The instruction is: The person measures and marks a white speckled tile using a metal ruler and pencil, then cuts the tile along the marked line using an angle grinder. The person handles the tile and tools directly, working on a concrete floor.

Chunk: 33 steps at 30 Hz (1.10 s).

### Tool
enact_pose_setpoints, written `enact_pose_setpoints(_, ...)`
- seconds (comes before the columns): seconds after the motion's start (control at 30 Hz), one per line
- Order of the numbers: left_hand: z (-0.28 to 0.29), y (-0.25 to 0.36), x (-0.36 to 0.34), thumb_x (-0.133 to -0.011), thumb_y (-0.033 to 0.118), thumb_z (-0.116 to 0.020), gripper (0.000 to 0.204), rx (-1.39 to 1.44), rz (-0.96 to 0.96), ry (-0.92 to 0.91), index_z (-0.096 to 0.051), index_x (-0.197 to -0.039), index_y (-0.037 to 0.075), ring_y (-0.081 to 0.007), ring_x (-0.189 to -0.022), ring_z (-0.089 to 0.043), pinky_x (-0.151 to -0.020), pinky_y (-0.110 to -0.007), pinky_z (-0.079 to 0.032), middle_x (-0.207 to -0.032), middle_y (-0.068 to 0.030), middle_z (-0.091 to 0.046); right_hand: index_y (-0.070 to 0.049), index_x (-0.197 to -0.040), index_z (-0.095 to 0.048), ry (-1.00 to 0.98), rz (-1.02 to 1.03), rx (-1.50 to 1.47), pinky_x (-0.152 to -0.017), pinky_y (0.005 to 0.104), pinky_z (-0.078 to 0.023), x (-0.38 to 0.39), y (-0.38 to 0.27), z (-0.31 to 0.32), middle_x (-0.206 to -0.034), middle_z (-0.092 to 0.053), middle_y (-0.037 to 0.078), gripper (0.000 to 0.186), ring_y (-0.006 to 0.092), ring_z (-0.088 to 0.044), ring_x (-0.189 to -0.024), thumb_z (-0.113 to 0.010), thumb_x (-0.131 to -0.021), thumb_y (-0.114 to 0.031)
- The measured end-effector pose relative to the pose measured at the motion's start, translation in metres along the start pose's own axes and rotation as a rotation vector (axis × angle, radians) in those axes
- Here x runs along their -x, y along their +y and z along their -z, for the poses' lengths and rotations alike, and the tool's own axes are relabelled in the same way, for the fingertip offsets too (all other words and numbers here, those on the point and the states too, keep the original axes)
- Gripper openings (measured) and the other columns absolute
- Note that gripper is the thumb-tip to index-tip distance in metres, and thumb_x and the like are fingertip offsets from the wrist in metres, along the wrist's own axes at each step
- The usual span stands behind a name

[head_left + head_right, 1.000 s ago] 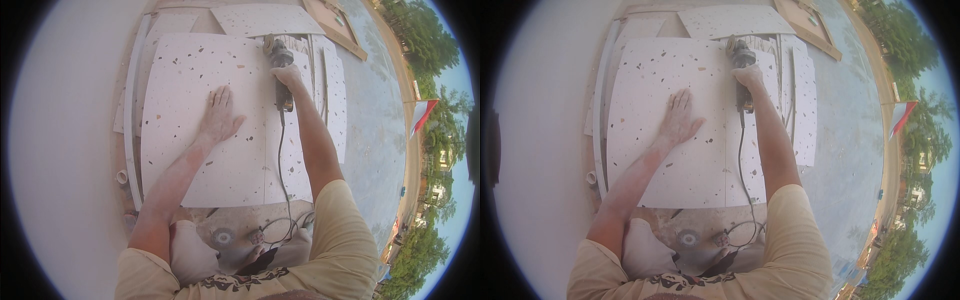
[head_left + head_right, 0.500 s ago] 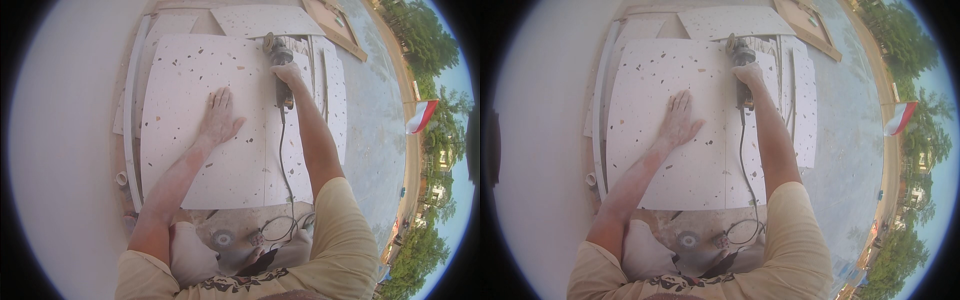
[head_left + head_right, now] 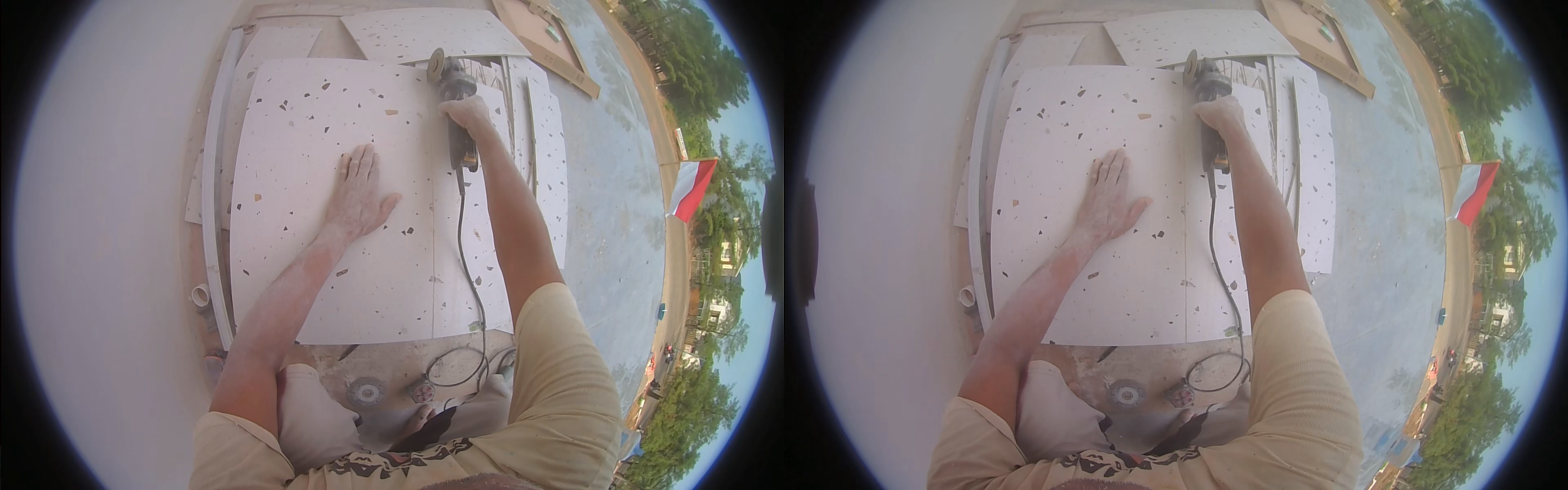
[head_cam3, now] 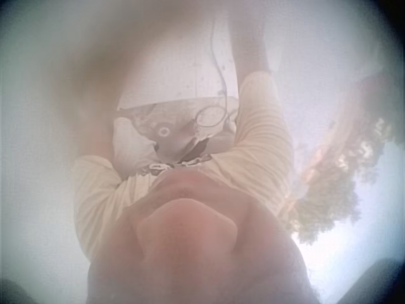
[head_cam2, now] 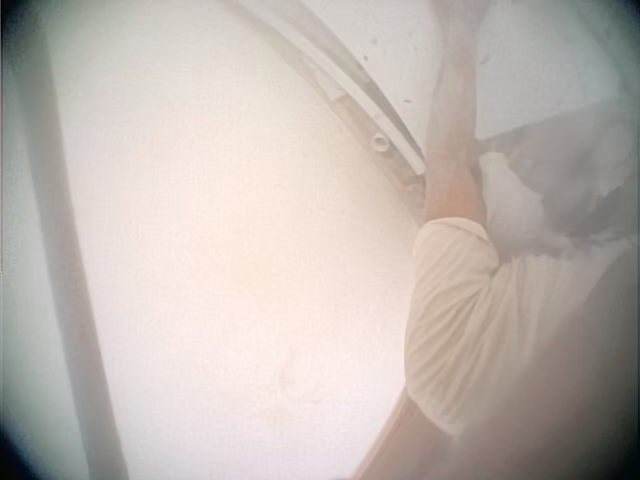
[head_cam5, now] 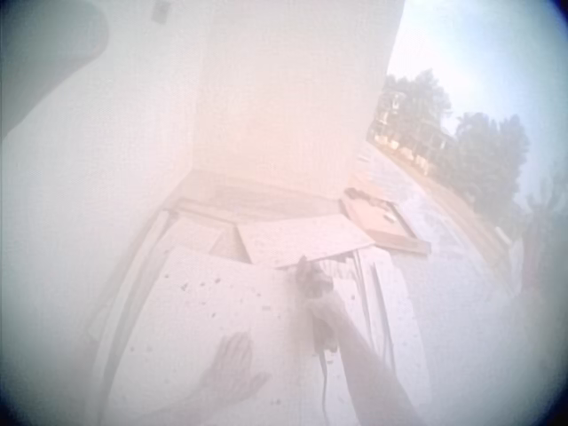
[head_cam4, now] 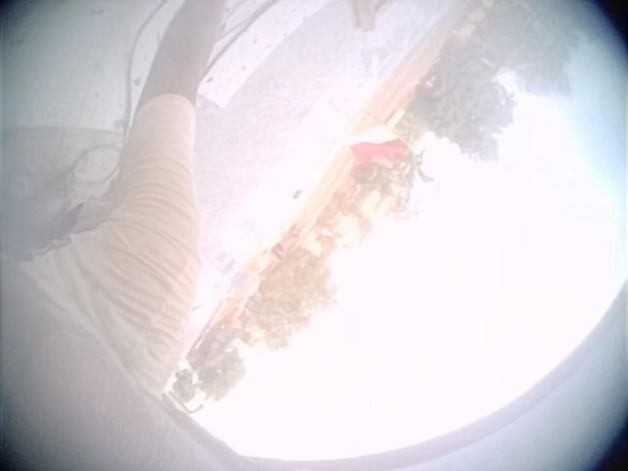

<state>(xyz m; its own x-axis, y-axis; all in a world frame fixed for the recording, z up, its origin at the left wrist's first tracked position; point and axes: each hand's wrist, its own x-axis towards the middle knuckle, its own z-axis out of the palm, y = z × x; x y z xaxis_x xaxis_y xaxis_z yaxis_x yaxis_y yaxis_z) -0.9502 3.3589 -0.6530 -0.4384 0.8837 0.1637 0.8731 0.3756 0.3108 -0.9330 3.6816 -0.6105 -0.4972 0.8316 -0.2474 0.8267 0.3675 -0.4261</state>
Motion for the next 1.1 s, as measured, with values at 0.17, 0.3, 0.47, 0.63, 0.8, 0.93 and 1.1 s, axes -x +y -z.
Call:
enact_pose_setpoints(0.17,0.0,0.001,-0.001,-0.099,0.05,-0.056,0.086,0.012,0.011,-0.011,-0.034,-0.151,-0.015,-0.038,-0.155,-0.02,-0.128,-0.052,-0.013,-0.162,-0.028,-0.03,0.004,-0.104,-0.076,0.018,-0.018,-0.005,-0.085,0.0364,-0.058,-0.007,-0.001,-0.002,-0.109,-0.075,0.02,0.06,0.029,-0.073,-0.1,-0.082,-0.061,-0.037)
enact_pose_setpoints(0.3,-0.003,-0.001,0.0,-0.1,0.051,-0.055,0.086,0.003,0.013,-0.007,-0.033,-0.151,-0.014,-0.0378,-0.155,-0.019,-0.128,-0.051,-0.012,-0.162,-0.0274,-0.03,0.004,-0.105,-0.076,-0.014,-0.017,0.005,-0.086,0.0368,-0.058,-0.006,-0.007,0.0,-0.109,-0.075,0.02,0.06,0.0294,-0.073,-0.101,-0.081,-0.061,-0.037)
enact_pose_setpoints(0.47,0.001,0.002,-0.001,-0.1,0.053,-0.053,0.087,-0.029,0.021,-0.036,-0.032,-0.152,-0.014,-0.0364,-0.155,-0.019,-0.129,-0.05,-0.011,-0.163,-0.0271,-0.029,0.004,-0.106,-0.076,0.005,0.037,0.048,-0.087,0.0373,-0.057,-0.008,-0.012,0.003,-0.11,-0.075,0.02,0.06,0.0294,-0.073,-0.103,-0.081,-0.062,-0.037)
enact_pose_setpoints(0.63,0.0,0.002,0.0,-0.101,0.053,-0.053,0.087,-0.037,0.02,-0.024,-0.032,-0.152,-0.013,-0.0353,-0.155,-0.019,-0.129,-0.049,-0.012,-0.163,-0.0264,-0.029,0.004,-0.107,-0.076,0.009,0.015,0.061,-0.088,0.0366,-0.058,-0.014,-0.011,0.0,-0.111,-0.075,0.02,0.062,0.0289,-0.073,-0.105,-0.081,-0.062,-0.038)
enact_pose_setpoints(0.8,-0.001,0.001,0.0,-0.101,0.053,-0.053,0.087,-0.03,0.024,-0.027,-0.032,-0.152,-0.013,-0.0353,-0.155,-0.02,-0.129,-0.049,-0.012,-0.163,-0.0262,-0.03,0.004,-0.109,-0.075,-0.005,-0.008,0.03,-0.089,0.036,-0.058,-0.013,-0.009,-0.002,-0.112,-0.075,0.02,0.064,0.0286,-0.073,-0.105,-0.082,-0.063,-0.039)
enact_pose_setpoints(0.93,0.001,0.002,0.0,-0.1,0.053,-0.054,0.087,-0.039,0.026,-0.031,-0.033,-0.152,-0.013,-0.0352,-0.155,-0.02,-0.129,-0.049,-0.012,-0.163,-0.0258,-0.03,0.004,-0.11,-0.075,-0.001,-0.007,0.047,-0.089,0.0365,-0.058,-0.01,-0.007,-0.001,-0.113,-0.075,0.02,0.065,0.0284,-0.073,-0.105,-0.082,-0.063,-0.04)
enact_pose_setpoints(1.1,0.0,0.002,0.0,-0.1,0.053,-0.054,0.087,-0.036,0.023,-0.017,-0.033,-0.152,-0.013,-0.0349,-0.155,-0.02,-0.129,-0.049,-0.011,-0.163,-0.0254,-0.03,0.005,-0.111,-0.074,0.016,0.001,0.028,-0.089,0.0368,-0.058,-0.003,-0.004,-0.003,-0.114,-0.074,0.02,0.066,0.0287,-0.073,-0.106,-0.083,-0.063,-0.041)
